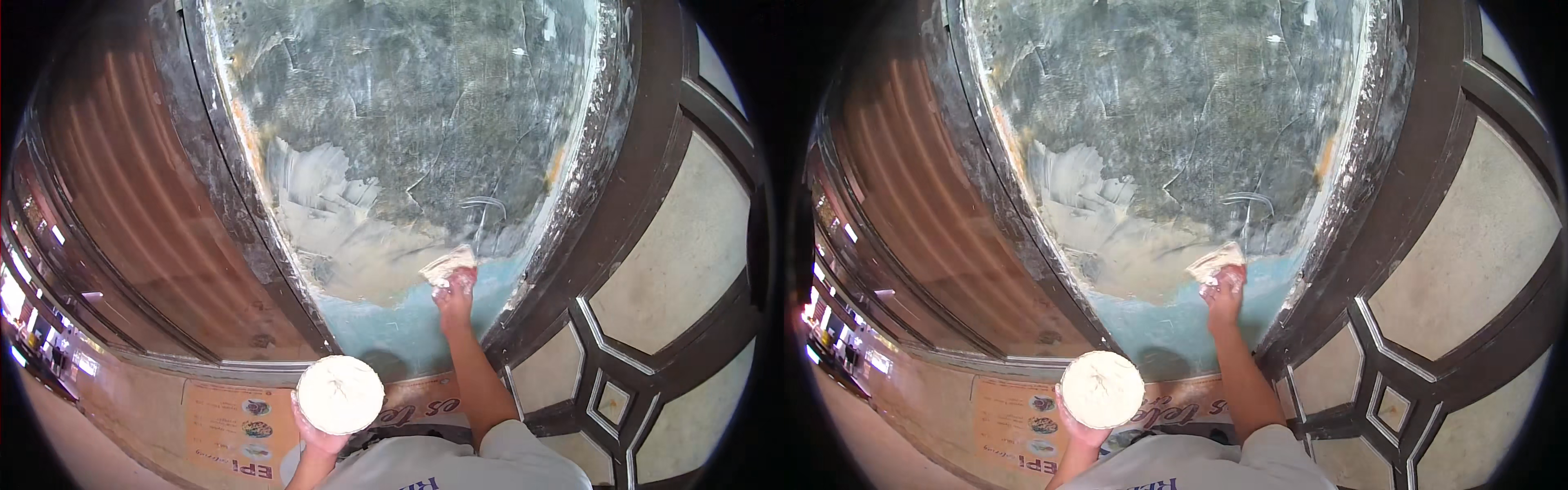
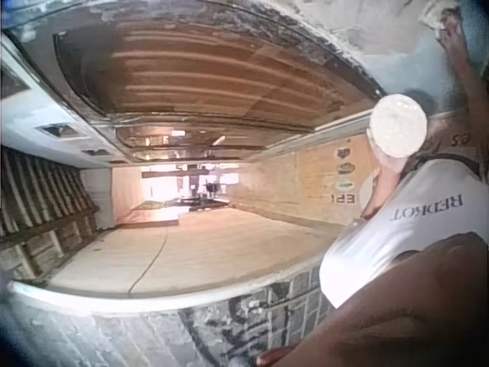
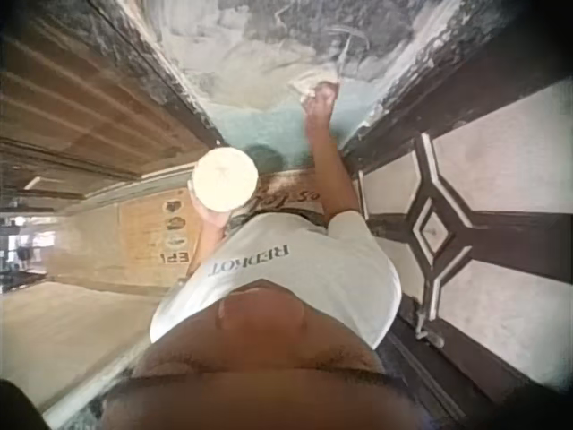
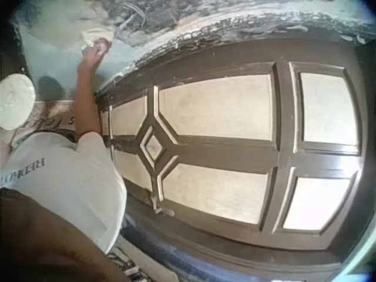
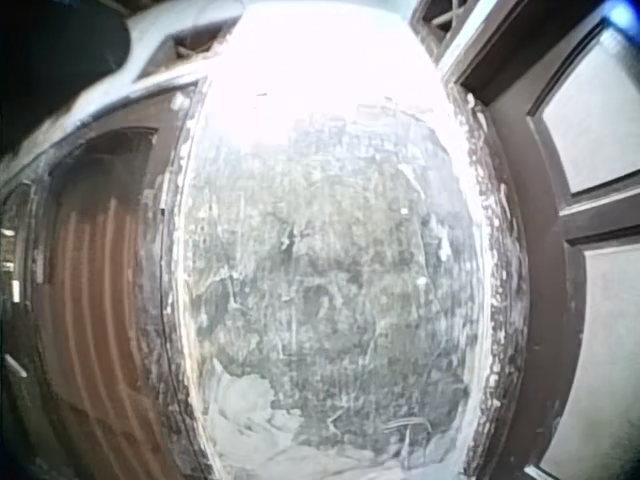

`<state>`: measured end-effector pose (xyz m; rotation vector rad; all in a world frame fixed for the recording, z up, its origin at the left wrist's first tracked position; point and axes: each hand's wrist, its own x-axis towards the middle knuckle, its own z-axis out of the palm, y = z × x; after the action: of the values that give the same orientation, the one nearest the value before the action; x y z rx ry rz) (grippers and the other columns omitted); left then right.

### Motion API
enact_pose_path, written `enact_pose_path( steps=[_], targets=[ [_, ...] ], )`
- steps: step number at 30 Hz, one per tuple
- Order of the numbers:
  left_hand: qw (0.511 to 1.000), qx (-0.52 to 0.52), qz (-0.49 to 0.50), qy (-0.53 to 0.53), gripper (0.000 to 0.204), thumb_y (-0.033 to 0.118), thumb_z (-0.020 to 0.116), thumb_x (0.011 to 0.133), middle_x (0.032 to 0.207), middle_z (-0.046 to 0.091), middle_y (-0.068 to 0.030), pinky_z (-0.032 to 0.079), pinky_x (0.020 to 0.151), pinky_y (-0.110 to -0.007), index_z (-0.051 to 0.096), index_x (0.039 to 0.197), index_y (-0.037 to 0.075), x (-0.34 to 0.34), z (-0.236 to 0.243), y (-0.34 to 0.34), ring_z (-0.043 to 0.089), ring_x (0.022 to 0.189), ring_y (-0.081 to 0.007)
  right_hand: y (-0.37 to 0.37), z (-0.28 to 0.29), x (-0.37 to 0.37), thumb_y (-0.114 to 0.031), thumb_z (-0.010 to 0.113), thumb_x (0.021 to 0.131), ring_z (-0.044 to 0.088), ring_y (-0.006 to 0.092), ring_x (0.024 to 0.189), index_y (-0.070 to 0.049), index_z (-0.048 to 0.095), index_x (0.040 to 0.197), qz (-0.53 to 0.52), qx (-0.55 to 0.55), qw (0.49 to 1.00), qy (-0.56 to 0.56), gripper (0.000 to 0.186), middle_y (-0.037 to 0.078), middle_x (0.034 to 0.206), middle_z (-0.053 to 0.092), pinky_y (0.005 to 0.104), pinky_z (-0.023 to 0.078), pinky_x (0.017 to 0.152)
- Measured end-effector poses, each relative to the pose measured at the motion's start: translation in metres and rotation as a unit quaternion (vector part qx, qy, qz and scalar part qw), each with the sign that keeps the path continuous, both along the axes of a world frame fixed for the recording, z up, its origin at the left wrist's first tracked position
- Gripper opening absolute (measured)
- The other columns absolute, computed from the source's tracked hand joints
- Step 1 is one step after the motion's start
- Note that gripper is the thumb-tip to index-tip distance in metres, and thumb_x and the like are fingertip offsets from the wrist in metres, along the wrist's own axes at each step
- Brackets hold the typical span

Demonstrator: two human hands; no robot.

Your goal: The person applies a coating of white putty to a section of wall using a putty knife. They pick up the putty from a round container and spread it across the surface with multiple strokes.

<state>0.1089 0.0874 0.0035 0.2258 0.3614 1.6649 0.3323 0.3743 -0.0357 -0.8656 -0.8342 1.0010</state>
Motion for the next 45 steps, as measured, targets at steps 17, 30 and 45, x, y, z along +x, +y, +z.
enact_pose_path(
  steps=[17,30,45],
  targets=[
    [0.999,-0.013,0.051,-0.012,0.077,0.068,0.035,0.094,0.16,0.032,-0.0099,0.028,0.116,-0.06,0.035,0.154,0.019,0.033,-0.008,0.003,0.033,0.144,-0.0384,-0.009,-0.015,0.011,-0.023,0.051,0.103,0.068,0.0211,0.092,-0.007,0.05,0.131,0.093,0.036,0.982,-0.162,0.033,0.011,0.114,0.066,0.0333,0.056,0.072],
    [0.997,-0.01,0.057,-0.046,0.077,0.066,0.039,0.094,0.159,0.034,-0.0104,0.029,0.116,-0.061,0.037,0.153,0.018,0.022,-0.004,0.003,0.034,0.144,-0.0377,-0.015,0.001,-0.021,-0.011,0.056,0.096,0.066,0.04,0.091,-0.004,0.058,0.116,0.021,0.098,0.885,-0.454,0.021,0.019,0.106,0.069,0.0447,0.053,0.078],
    [0.998,0.001,0.057,-0.023,0.077,0.065,0.04,0.094,0.159,0.035,-0.0111,0.029,0.116,-0.06,0.037,0.153,0.017,-0.018,-0.001,0.001,0.036,0.143,-0.0379,-0.023,0.041,-0.041,-0.021,0.049,0.102,0.065,0.0131,0.082,-0.004,0.061,0.111,0.067,0.064,0.993,-0.071,0.023,0.007,0.102,0.07,0.0303,0.052,0.067]
  ],
)
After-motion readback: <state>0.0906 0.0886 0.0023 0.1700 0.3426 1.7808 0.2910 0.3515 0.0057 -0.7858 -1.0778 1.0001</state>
